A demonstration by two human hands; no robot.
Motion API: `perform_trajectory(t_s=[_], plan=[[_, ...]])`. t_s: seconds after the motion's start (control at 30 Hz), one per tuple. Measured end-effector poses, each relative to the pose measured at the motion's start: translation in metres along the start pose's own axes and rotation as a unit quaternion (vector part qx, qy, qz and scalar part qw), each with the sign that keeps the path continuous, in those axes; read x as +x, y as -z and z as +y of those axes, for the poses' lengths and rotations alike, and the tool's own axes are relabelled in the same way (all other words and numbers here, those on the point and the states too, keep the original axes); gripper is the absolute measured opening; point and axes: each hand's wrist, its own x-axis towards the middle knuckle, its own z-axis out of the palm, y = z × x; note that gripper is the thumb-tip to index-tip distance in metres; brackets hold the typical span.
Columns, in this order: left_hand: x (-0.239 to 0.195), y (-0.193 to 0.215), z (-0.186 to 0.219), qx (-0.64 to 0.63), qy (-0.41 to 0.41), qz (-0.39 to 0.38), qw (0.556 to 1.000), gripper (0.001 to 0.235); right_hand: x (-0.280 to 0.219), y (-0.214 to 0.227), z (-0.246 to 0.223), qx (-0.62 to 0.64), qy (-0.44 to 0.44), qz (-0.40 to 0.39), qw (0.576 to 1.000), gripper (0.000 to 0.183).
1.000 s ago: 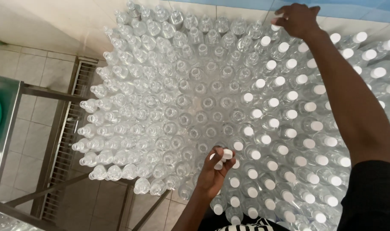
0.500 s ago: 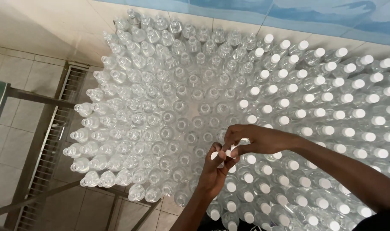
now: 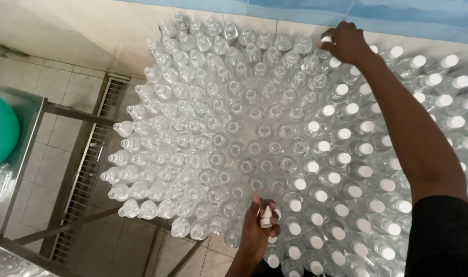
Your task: The person repeatedly picks white bottle caps from a blue basin and screws them onto the tops of numerous clear plastic bottles arranged on a table. The person handles the caps and bottles by hand, moving across the table to cap different bottles.
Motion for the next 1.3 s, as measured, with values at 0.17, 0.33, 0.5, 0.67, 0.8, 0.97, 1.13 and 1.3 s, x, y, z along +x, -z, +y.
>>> perform_trajectory(t_s=[0.17, 0.33, 0.5, 0.67, 0.8, 0.97, 1.13, 1.3], plan=[[0.002, 0.025, -0.004, 0.065, -0.012, -0.035, 0.997, 0.053, -0.011, 0.077, -0.048, 0.136, -0.128, -0.173, 0.967, 0.069], [0.01, 0.023, 0.001, 0.065, -0.03, -0.036, 0.997, 0.042, 0.0, 0.061, -0.02, 0.247, -0.108, -0.161, 0.949, 0.038], [0.004, 0.006, 0.01, 0.071, -0.044, -0.05, 0.995, 0.035, -0.005, 0.052, -0.012, 0.284, -0.099, -0.14, 0.943, 0.026], [-0.002, -0.03, 0.028, 0.249, -0.012, -0.028, 0.968, 0.041, 0.009, 0.038, -0.003, 0.126, -0.11, -0.131, 0.977, 0.039], [0.0, -0.048, 0.028, 0.395, -0.088, -0.024, 0.914, 0.035, -0.048, 0.068, -0.085, 0.011, -0.01, 0.0, 1.0, 0.062], [0.026, -0.048, 0.014, 0.52, -0.264, 0.027, 0.812, 0.044, -0.207, 0.157, -0.306, 0.258, -0.01, -0.401, 0.879, 0.062], [0.02, -0.063, 0.017, 0.554, -0.233, 0.009, 0.8, 0.042, -0.265, 0.126, -0.31, 0.301, 0.045, -0.322, 0.896, 0.06], [0.021, -0.064, 0.018, 0.557, -0.205, -0.012, 0.805, 0.049, -0.252, 0.153, -0.302, 0.324, -0.01, -0.365, 0.873, 0.061]])
